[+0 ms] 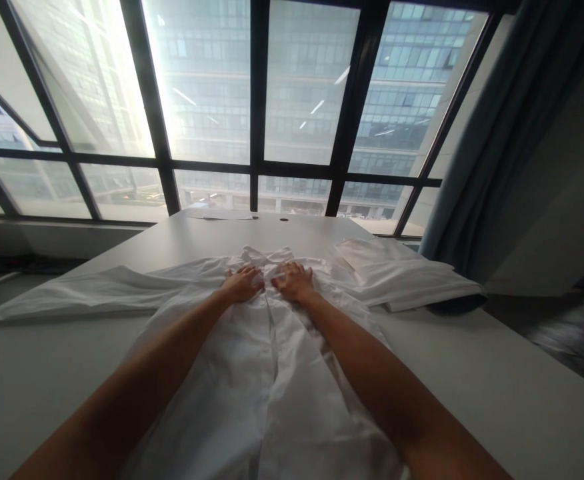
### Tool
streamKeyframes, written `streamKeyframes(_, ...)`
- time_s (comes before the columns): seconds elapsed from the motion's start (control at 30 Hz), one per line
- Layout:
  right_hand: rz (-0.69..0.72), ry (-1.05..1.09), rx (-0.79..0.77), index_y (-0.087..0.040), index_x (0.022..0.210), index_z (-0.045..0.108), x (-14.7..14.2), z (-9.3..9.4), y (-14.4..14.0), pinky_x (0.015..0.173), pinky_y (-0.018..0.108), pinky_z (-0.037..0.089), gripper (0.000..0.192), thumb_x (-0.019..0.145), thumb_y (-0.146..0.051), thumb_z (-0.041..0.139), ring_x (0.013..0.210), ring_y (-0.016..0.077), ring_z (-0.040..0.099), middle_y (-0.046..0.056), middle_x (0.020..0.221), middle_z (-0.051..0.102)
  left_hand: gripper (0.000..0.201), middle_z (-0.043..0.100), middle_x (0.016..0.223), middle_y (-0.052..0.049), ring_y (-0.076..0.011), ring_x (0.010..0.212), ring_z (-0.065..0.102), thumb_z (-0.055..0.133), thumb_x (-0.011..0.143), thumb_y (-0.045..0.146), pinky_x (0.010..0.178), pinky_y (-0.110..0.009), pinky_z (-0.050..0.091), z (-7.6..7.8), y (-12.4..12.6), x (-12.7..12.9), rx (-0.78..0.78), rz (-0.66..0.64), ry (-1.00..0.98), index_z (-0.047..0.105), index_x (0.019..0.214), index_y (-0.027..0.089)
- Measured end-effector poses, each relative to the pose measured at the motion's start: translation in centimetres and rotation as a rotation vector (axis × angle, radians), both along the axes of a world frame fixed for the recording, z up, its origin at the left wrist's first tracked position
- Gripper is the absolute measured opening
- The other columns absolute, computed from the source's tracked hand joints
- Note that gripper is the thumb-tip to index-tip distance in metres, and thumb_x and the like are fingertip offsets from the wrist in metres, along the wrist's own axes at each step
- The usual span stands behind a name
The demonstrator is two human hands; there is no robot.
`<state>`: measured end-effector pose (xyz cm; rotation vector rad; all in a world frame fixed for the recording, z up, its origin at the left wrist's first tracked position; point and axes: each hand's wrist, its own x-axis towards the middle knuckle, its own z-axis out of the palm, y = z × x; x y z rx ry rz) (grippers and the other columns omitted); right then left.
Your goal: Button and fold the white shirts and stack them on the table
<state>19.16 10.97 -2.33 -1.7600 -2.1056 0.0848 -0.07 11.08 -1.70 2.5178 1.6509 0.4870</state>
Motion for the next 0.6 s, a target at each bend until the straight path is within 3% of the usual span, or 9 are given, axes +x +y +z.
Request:
streamKeyframes(0.13,0.014,-0.091,-0.296,-0.027,0.154,0.033,1.5,-0.1,1.2,0.112,0.066,0.006,0.081,0.088,-0.076,0.035,0.149,0.0357,0.009,0.012,0.162,0.02,0.073,0.037,0.155,-0.014,-0.0356,0.145,0.028,0.046,0.089,0.064,0.115,-0.052,0.02,0.9,2.4,-3.8,-0.152,-0.012,0.077,0.041,0.149,0.024)
streamKeyframes(0.3,0.068,-0.193,-0.312,-0.028,0.157,0.022,3.3,0.3,3.6,0.114,0.062,0.002,0.082,0.091,-0.075,0.026,0.15,0.0321,0.003,0.008,0.165,0.012,0.086,0.016,0.162,-0.012,-0.0363,0.15,0.011,0.027,0.089,0.075,0.115,-0.06,0.013,0.6,3.9,-7.8,-0.21,0.11,0.215,0.029,0.155,0.022)
streamKeyframes(0.47,0.041,-0.269,-0.192,-0.021,0.153,0.034,3.2,1.1,4.5,0.116,0.055,0.007,0.075,0.094,-0.067,0.032,0.147,0.0331,0.02,0.012,0.16,0.027,0.085,0.006,0.164,-0.007,-0.0349,0.151,0.003,0.017,0.091,0.075,0.114,-0.066,0.009,-0.3,4.2,-7.5,-0.227,0.18,0.238,0.02,0.158,0.023)
streamKeyframes(0.6,-0.017,-0.255,0.015,-0.016,0.139,0.053,1.7,1.8,1.8,0.112,0.047,0.022,0.053,0.099,-0.046,0.038,0.131,0.0304,0.045,0.017,0.143,0.051,0.08,0.009,0.164,-0.008,-0.0339,0.151,0.006,0.02,0.093,0.071,0.114,-0.065,0.009,0.2,5.2,-7.7,-0.194,0.172,0.249,0.024,0.157,0.022)
